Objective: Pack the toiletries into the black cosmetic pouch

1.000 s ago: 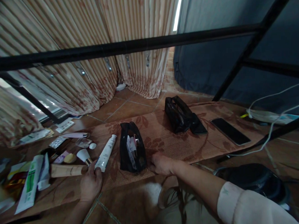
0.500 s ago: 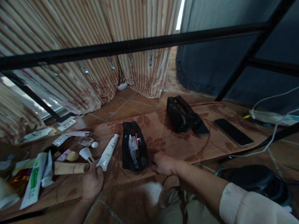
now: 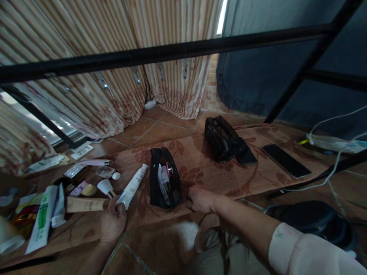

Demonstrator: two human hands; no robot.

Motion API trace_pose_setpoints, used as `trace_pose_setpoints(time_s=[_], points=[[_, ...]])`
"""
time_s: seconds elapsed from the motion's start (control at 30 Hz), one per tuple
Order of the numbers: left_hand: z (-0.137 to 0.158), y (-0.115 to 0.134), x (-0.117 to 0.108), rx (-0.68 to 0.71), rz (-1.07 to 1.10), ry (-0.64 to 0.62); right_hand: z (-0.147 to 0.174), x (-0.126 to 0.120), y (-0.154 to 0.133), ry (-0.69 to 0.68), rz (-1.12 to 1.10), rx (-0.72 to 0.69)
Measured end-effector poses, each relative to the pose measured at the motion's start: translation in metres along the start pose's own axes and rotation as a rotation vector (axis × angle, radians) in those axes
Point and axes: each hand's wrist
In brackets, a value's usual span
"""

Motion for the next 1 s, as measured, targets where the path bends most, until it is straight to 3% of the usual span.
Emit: trace_pose_setpoints(time_s=[0.2, 0.63, 1.0], points=[[0.000, -0.001, 0.000, -0.007, -0.014, 0.021, -0.004, 0.004, 0.007, 0.036, -0.014, -0.079], [0.002, 0.011, -0.006, -0.090, -0.007, -0.088, -0.006, 0.008, 0.012, 0.039, -0.012, -0.084], [0.003, 0.011, -0.007, -0.053, -0.002, -0.086, -0.005, 0.008, 0.013, 0.028, -0.025, -0.056]])
Point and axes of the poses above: each hand's wrist, its own z-axis away from the middle knuckle, its own x-axis out of the palm, y = z × x, and after that the axes turned 7 degrees about -z, right-handed
